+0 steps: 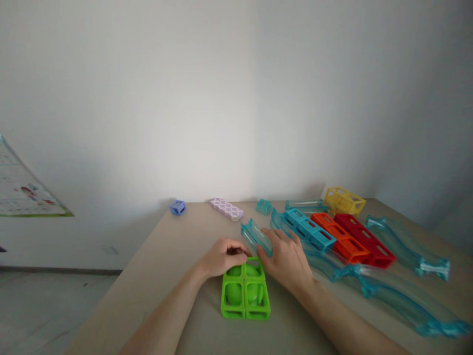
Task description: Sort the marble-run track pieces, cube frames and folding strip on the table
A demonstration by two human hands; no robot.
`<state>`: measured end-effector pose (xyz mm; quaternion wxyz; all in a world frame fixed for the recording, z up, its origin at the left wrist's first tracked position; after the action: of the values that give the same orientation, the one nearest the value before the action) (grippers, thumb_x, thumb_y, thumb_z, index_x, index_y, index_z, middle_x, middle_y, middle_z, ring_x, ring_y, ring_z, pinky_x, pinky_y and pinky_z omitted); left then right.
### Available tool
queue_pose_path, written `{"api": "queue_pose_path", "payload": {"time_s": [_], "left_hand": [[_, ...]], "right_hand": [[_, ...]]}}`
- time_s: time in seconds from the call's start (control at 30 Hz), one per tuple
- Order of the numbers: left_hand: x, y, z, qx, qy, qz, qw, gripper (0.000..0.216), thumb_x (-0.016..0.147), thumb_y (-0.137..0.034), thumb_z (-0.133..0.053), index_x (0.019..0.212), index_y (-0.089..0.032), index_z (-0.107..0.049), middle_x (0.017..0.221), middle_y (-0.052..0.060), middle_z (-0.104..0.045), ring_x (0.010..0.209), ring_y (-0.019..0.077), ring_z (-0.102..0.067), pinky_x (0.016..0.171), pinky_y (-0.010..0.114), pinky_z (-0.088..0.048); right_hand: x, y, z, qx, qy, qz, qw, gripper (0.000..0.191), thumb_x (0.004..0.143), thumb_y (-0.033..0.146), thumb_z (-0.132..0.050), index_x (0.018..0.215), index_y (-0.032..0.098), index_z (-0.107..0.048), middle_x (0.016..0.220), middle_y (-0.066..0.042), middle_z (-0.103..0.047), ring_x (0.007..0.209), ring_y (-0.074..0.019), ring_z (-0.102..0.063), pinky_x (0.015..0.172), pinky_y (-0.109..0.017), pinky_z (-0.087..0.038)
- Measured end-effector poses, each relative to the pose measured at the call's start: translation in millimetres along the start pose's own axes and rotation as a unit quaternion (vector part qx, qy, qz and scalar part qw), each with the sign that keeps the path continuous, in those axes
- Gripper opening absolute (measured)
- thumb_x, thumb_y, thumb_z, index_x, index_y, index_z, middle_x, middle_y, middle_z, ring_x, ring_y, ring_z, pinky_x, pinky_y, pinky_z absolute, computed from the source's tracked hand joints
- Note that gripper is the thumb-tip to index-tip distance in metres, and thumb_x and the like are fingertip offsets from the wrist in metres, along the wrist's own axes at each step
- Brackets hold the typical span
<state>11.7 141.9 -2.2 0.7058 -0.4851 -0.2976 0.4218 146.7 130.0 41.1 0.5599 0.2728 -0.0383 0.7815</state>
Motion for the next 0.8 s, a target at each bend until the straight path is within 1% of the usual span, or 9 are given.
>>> {"api": "queue_pose_path", "payload": {"time_s": [0.07, 0.17, 0.23, 0.3, 0.4, 0.47, 0.6, 0.7, 0.8], "left_hand": [[-0.9, 0.2, -2.1, 0.001, 0.02, 0.0, 1.0, 0.024, 0.075, -0.03, -0.065, 0.085, -0.012, -0.075, 0.061, 0.001, -0.061, 0.057, 0.0109, -0.048, 0.054, 0.022, -0.033], [-3.2, 0.1, -8.1, 0.004, 0.063, 0.004, 0.998, 0.026, 0.075, -0.032, -0.065, 0.086, -0.013, -0.077, 0.064, 0.002, -0.066, 0.057, 0.0118, -0.051, 0.053, 0.022, -0.034], [-4.9, -0.9, -12.3, 0.006, 0.086, 0.004, 0.996, 0.027, 0.076, -0.033, -0.065, 0.089, -0.013, -0.078, 0.066, 0.003, -0.068, 0.057, 0.0121, -0.052, 0.053, 0.022, -0.035], [-5.6, -2.3, -14.6, 0.01, 0.094, -0.001, 0.996, 0.027, 0.076, -0.032, -0.065, 0.09, -0.014, -0.078, 0.068, 0.003, -0.07, 0.057, 0.012, -0.052, 0.053, 0.021, -0.036], [-4.5, -2.7, -13.9, 0.013, 0.081, -0.01, 0.997, 0.024, 0.076, -0.03, -0.065, 0.089, -0.013, -0.077, 0.068, 0.002, -0.069, 0.059, 0.0118, -0.051, 0.055, 0.021, -0.036], [-2.8, -1.4, -10.9, 0.014, 0.063, -0.013, 0.998, 0.023, 0.077, -0.029, -0.063, 0.087, -0.012, -0.077, 0.067, 0.002, -0.067, 0.059, 0.0116, -0.05, 0.055, 0.022, -0.035], [0.3, 0.9, -2.7, 0.022, 0.027, -0.018, 0.999, 0.023, 0.077, -0.027, -0.062, 0.089, -0.012, -0.076, 0.067, 0.002, -0.065, 0.06, 0.0121, -0.05, 0.056, 0.022, -0.035], [1.7, 1.2, 3.4, 0.034, 0.0, -0.016, 0.999, 0.03, 0.077, -0.025, -0.061, 0.1, -0.013, -0.075, 0.063, 0.001, -0.062, 0.057, 0.0113, -0.046, 0.054, 0.022, -0.032], [2.5, 1.7, 10.5, 0.048, -0.039, -0.01, 0.998, 0.034, 0.079, -0.028, -0.059, 0.106, -0.013, -0.073, 0.062, 0.0, -0.058, 0.056, 0.0116, -0.045, 0.053, 0.023, -0.032]], "right_hand": [[-0.2, 2.1, 0.9, -0.001, -0.003, 0.006, 1.0, 0.031, 0.083, 0.027, -0.059, 0.113, 0.02, -0.065, 0.105, -0.012, -0.068, 0.099, -0.0279, -0.063, 0.095, -0.047, -0.041], [0.7, 0.1, 0.6, 0.003, -0.02, 0.0, 1.0, 0.028, 0.082, 0.027, -0.062, 0.108, 0.018, -0.068, 0.1, -0.014, -0.066, 0.097, -0.0292, -0.063, 0.088, -0.046, -0.047], [1.4, -2.1, 0.0, 0.034, -0.041, 0.0, 0.999, 0.027, 0.084, 0.03, -0.063, 0.107, 0.016, -0.068, 0.102, -0.015, -0.065, 0.097, -0.0294, -0.063, 0.087, -0.045, -0.049], [1.3, -4.0, -1.0, 0.093, -0.059, 0.002, 0.994, 0.028, 0.087, 0.032, -0.06, 0.109, 0.015, -0.066, 0.109, -0.016, -0.063, 0.097, -0.0277, -0.064, 0.085, -0.042, -0.053], [-0.8, -1.2, -5.2, 0.192, -0.05, 0.022, 0.98, 0.032, 0.091, 0.033, -0.053, 0.117, 0.015, -0.06, 0.123, -0.016, -0.057, 0.095, -0.0233, -0.066, 0.079, -0.035, -0.057], [-3.6, 5.7, -7.8, 0.228, -0.023, 0.05, 0.972, 0.036, 0.092, 0.034, -0.051, 0.123, 0.017, -0.057, 0.13, -0.016, -0.053, 0.103, -0.0234, -0.064, 0.082, -0.034, -0.057], [-9.5, 20.2, -8.2, 0.235, 0.031, 0.101, 0.966, 0.046, 0.09, 0.035, -0.053, 0.133, 0.018, -0.048, 0.141, -0.016, -0.045, 0.126, -0.0291, -0.05, 0.098, -0.043, -0.05], [-11.8, 27.7, -6.0, 0.233, 0.062, 0.124, 0.963, 0.052, 0.087, 0.028, -0.055, 0.136, 0.016, -0.044, 0.144, -0.017, -0.04, 0.131, -0.0294, -0.045, 0.106, -0.045, -0.042], [-11.9, 29.3, -4.1, 0.23, 0.07, 0.126, 0.963, 0.063, 0.078, 0.013, -0.055, 0.139, 0.015, -0.04, 0.146, -0.016, -0.037, 0.131, -0.0281, -0.044, 0.109, -0.043, -0.038]]}}
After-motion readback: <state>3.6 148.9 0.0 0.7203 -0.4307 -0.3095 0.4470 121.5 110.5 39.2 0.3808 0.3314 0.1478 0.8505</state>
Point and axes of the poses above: each hand's wrist, its own x-axis towards the middle knuckle, its own z-axis out of the back of the hand, y = z × x, the point moved 9 cm from there along x, towards the middle knuckle
